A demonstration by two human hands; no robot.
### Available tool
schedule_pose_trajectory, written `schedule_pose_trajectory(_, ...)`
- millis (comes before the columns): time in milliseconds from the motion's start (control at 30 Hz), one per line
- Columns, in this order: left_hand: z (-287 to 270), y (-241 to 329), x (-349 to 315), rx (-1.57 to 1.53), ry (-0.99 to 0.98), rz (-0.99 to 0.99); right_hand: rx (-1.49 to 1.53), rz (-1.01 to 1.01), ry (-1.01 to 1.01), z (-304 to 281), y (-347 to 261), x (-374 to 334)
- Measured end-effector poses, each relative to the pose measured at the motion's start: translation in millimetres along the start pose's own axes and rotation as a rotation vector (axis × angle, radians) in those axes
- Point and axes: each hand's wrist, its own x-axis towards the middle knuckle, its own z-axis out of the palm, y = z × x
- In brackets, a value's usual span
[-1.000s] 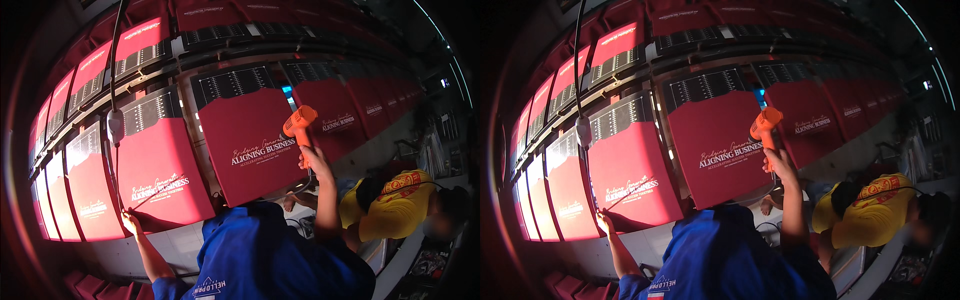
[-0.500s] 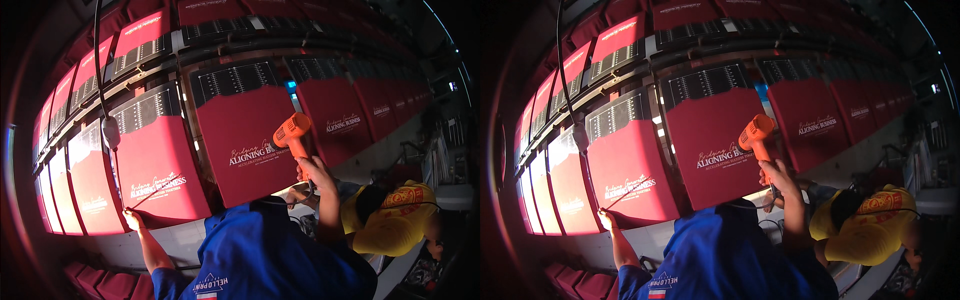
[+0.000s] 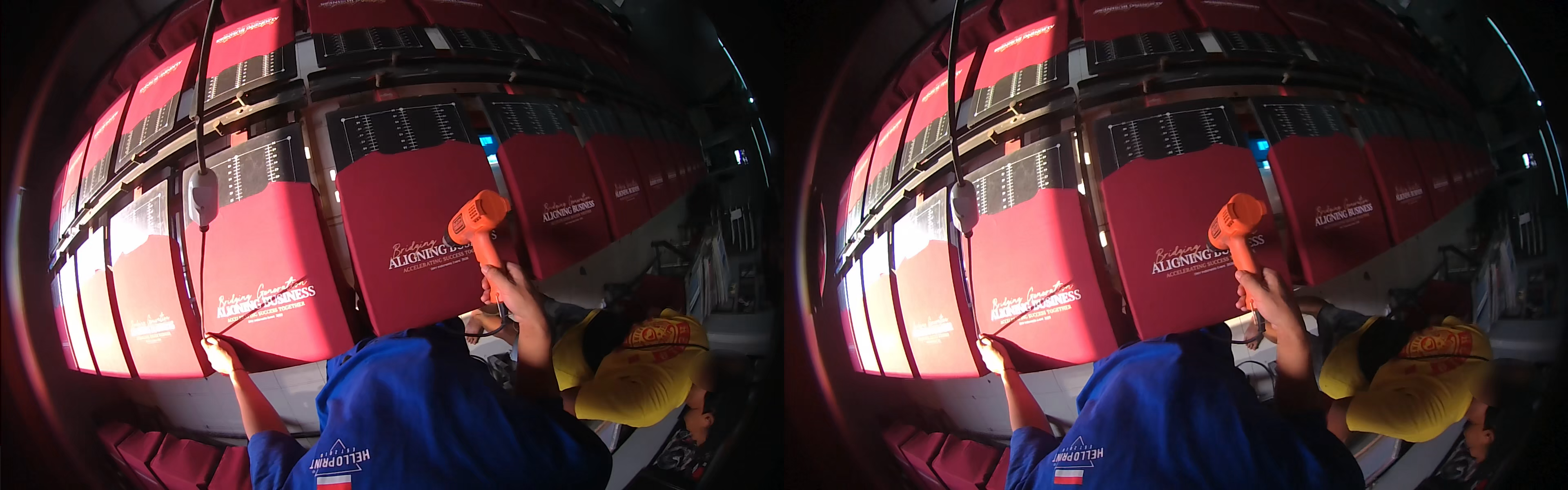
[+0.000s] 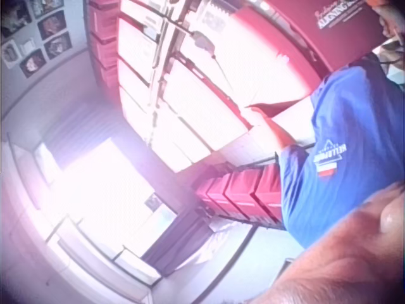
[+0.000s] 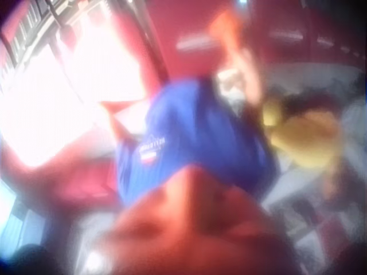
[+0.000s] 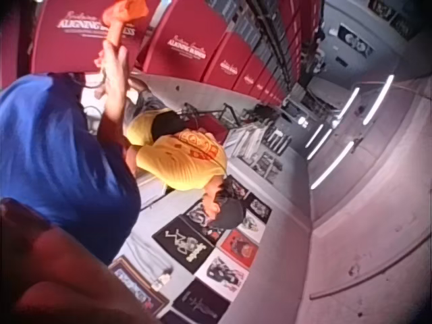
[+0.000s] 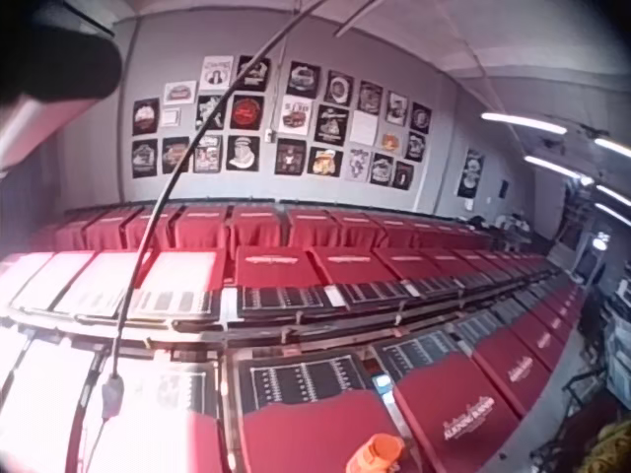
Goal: The person uses a heat gun to dry the ink on several printed red fabric pieces that are lined up on a rack.
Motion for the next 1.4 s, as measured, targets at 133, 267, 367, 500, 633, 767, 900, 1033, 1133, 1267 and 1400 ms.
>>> schedule_pose_trajectory(133,-7,10,-6,-0.031,-0.038,0.007,0.017,0.023,-0.033,-3,0,5)
schedule_pose_trajectory(267,-7,12,-7,-0.014,-0.001,0.031,-0.022,-0.108,-0.039,9,1,16)
schedule_pose_trajectory(367,-6,9,-3,-0.009,-0.044,-0.008,-0.053,-0.078,-0.112,13,-2,7)
schedule_pose_trajectory(500,-3,-1,2,-0.004,-0.044,0.005,-0.039,-0.028,-0.151,15,-4,-9)
schedule_pose_trajectory(633,-11,17,-7,-0.009,-0.064,-0.045,-0.093,-0.121,-0.183,21,5,-7)
schedule_pose_trajectory(767,-15,17,-8,-0.013,-0.059,-0.035,-0.081,-0.034,-0.105,22,-3,-14)
schedule_pose_trajectory(900,-15,18,-8,0.013,-0.021,-0.032,-0.066,-0.076,-0.137,28,1,-8)
schedule_pose_trajectory(1033,-16,19,-8,0.014,-0.037,-0.036,-0.081,-0.083,-0.097,33,-1,-9)
schedule_pose_trajectory(1133,-15,17,-8,0.022,-0.035,-0.025,-0.078,-0.071,-0.151,34,2,-1)
schedule_pose_trajectory(1267,-12,13,-7,0.030,-0.011,-0.009,-0.081,-0.034,-0.168,37,-9,-5)
schedule_pose_trajectory(1400,-11,13,-7,0.018,0.006,0.000,-0.132,-0.056,-0.218,43,-6,-8)
